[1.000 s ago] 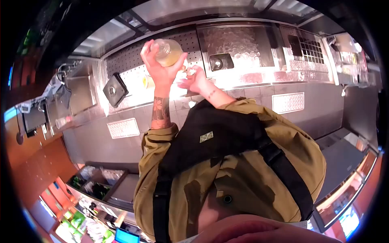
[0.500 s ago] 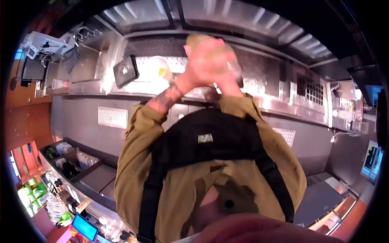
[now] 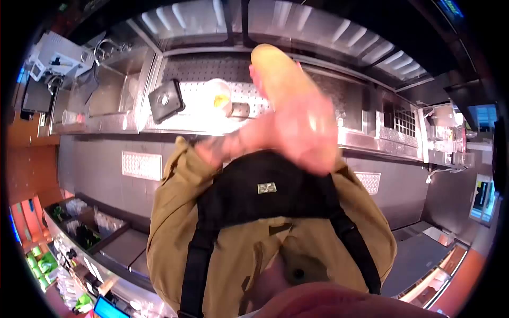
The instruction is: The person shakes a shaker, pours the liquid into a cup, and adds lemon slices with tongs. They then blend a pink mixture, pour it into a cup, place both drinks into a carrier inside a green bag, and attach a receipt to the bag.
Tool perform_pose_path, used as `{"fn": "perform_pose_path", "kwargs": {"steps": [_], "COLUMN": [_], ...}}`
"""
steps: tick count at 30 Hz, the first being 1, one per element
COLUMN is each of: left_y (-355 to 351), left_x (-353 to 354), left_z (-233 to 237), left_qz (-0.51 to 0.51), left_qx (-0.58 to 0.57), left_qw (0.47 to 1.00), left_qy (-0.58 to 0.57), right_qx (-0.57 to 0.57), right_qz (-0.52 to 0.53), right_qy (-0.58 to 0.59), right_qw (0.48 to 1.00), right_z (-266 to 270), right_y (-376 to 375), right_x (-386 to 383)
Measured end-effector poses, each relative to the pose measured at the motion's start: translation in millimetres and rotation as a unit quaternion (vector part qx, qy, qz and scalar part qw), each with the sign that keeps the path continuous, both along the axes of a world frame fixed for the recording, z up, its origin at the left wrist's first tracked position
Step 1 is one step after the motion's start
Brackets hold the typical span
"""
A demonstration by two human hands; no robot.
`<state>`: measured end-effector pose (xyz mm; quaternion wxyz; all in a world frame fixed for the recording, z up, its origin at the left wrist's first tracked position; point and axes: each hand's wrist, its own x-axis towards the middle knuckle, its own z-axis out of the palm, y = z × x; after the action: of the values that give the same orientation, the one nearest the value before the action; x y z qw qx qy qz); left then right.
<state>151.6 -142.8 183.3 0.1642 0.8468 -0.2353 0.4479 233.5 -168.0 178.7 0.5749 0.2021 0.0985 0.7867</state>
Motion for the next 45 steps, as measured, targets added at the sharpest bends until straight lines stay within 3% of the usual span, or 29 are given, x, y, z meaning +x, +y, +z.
{"fn": "perform_pose_path", "kwargs": {"steps": [2,6,8,10,11,13,14,17,20,24,27,29,34,36,37,38,39,40,42,43,45], "left_y": [-12.3,24.9,-14.6,0.6,27.6,51.1,33.7,5.8,48.1,-3.5,50.1,48.0,32.1,3.2,-16.9,-29.1,-31.9,0.6,2.8,3.8,-15.2], "left_x": [-7.2,-2.0,-27.4,-32.6,-24.5,-18.4,-31.5,-48.6,-20.2,-48.4,-15.0,-13.1,-17.9,-19.4,-13.6,-2.2,8.8,-12.2,-21.6,-26.4,-42.7], "left_z": [33.9,-13.1,27.6,40.7,33.8,35.7,43.9,56.6,32.9,57.9,51.7,75.9,76.1,77.2,82.8,85.2,88.6,80.2,104.9,117.1,107.2], "left_qz": [0.017,-0.029,-0.034,-0.001,0.028,0.057,0.046,0.026,0.061,0.014,0.081,0.114,0.111,0.032,-0.076,-0.159,-0.163,-0.039,0.023,0.034,0.036], "left_qx": [0.056,-0.042,0.066,0.082,0.059,0.029,0.062,0.091,0.04,0.097,0.094,0.123,0.033,-0.128,-0.321,-0.452,-0.46,-0.236,-0.019,0.092,0.061], "left_qw": [0.995,0.993,0.997,0.996,0.998,0.996,0.997,0.995,0.996,0.995,0.992,0.985,0.993,0.991,0.936,0.845,0.817,0.956,0.998,0.995,0.996], "left_qy": [-0.079,0.106,-0.012,-0.036,0.005,0.055,0.023,-0.016,0.058,-0.024,0.011,-0.028,0.035,-0.015,-0.12,-0.239,-0.306,-0.17,-0.047,0.003,-0.045], "right_qx": [0.116,0.051,0.043,-0.043,-0.112,-0.07,-0.051,-0.065,-0.067,-0.064,-0.076,-0.075,-0.075,-0.047,-0.023,-0.019,-0.019,-0.017,-0.015,-0.007,0.002], "right_qz": [-0.097,-0.148,-0.18,-0.145,-0.093,-0.046,-0.047,-0.17,-0.126,-0.116,-0.08,-0.075,-0.138,-0.148,-0.146,-0.144,-0.145,-0.143,-0.137,-0.138,-0.135], "right_qy": [-0.187,-0.256,-0.3,-0.191,-0.055,-0.081,-0.11,-0.278,-0.212,-0.2,-0.159,-0.163,-0.194,-0.209,-0.223,-0.224,-0.222,-0.217,-0.209,-0.216,-0.23], "right_qw": [0.971,0.954,0.936,0.97,0.988,0.993,0.992,0.943,0.967,0.971,0.981,0.981,0.968,0.966,0.964,0.964,0.964,0.966,0.968,0.967,0.964], "right_z": [6.9,6.4,19.3,32.1,34.8,13.0,11.4,59.1,39.3,41.2,35.9,44.1,17.9,10.7,15.2,17.1,18.5,17.3,17.0,20.0,24.2], "right_y": [-3.2,-37.5,-24.7,-24.5,-20.8,-6.7,-0.9,-25.5,-27.6,-29.4,-19.4,-20.5,-40.2,-27.2,-16.1,-8.8,-5.4,-4.1,-2.6,1.4,3.7], "right_x": [-4.9,-32.5,-24.9,-22.9,-18.2,-6.9,-4.7,-34.0,-36.3,-34.5,-31.3,-30.3,-32.5,-31.8,-22.5,-20.4,-16.8,-14.0,-12.6,-8.5,-7.7]}}
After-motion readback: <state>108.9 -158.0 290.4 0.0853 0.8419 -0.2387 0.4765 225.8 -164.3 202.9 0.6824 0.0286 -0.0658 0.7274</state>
